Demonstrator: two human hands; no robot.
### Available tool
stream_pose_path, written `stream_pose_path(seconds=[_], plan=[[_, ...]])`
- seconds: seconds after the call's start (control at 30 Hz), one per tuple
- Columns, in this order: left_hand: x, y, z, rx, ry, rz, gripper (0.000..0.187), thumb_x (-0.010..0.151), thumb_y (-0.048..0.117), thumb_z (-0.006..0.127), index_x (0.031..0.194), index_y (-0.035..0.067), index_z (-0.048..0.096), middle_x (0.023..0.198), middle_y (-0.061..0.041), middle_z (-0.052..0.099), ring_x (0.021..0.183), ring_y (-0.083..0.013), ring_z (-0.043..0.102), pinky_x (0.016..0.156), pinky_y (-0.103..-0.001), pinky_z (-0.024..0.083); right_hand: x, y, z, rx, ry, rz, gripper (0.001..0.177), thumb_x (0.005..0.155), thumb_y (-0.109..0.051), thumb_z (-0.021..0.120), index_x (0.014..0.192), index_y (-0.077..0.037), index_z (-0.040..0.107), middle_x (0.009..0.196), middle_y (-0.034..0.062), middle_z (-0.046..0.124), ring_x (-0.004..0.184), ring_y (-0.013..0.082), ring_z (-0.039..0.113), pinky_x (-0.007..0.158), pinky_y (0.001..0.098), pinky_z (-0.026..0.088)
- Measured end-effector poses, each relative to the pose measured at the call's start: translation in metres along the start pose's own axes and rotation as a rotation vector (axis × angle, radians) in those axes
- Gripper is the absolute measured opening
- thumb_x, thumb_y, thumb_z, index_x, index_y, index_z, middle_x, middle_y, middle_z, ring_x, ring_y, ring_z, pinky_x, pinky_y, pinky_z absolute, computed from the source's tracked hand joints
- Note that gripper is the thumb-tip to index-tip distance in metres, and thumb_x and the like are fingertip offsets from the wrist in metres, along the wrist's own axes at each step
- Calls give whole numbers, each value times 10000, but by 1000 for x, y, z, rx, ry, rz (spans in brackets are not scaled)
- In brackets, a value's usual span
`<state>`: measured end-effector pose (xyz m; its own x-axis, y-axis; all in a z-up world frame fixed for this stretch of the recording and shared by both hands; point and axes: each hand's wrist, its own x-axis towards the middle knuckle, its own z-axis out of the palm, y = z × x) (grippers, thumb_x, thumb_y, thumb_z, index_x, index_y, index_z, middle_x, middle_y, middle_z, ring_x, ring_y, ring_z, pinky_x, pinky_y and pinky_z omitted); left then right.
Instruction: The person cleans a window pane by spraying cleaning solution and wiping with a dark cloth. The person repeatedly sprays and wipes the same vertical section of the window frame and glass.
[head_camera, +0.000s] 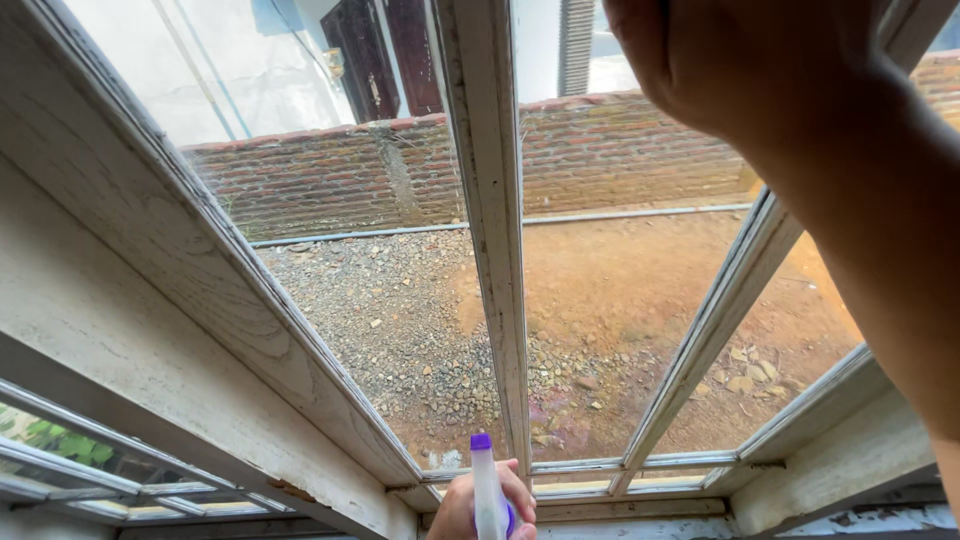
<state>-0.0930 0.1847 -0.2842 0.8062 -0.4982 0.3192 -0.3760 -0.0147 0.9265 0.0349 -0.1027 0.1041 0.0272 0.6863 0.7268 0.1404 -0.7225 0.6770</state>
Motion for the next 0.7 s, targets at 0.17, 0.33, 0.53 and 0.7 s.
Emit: stream_pose_path(seconds=[0.17,0.33,0.53,0.7], plan=[[6,9,-13,20,-84,-19,156,825,163,826,847,69,703,807,-36,730,811,-191,734,886,-444,544,-27,-29,5,-71,-138,-5,570,996,-421,564,1489,-136,548,1472,130,544,1268,315,526,948,509,426],[8,37,-38,-10,12,-77,148,781,168,776,823,58,688,734,-68,714,647,-166,703,576,-362,589,-128,-120,4,130,-98,-302,618,1062,-632,515,1566,-274,523,1636,-19,449,1515,210,334,1070,481,305],[19,53,-65,139,114,24,215,798,256,764,809,46,716,710,-82,731,616,-163,719,583,-328,620,-97,-72,14,187,-145,-277,608,1025,-598,616,1556,-316,523,1596,86,452,1448,298,406,1078,530,396],[30,58,-75,10,177,26,426,849,361,741,969,-48,717,860,-136,755,817,-222,762,765,-366,627,-28,-21,1,-62,-232,-8,663,990,-577,600,1544,-217,541,1558,132,472,1394,347,450,1031,558,422]])
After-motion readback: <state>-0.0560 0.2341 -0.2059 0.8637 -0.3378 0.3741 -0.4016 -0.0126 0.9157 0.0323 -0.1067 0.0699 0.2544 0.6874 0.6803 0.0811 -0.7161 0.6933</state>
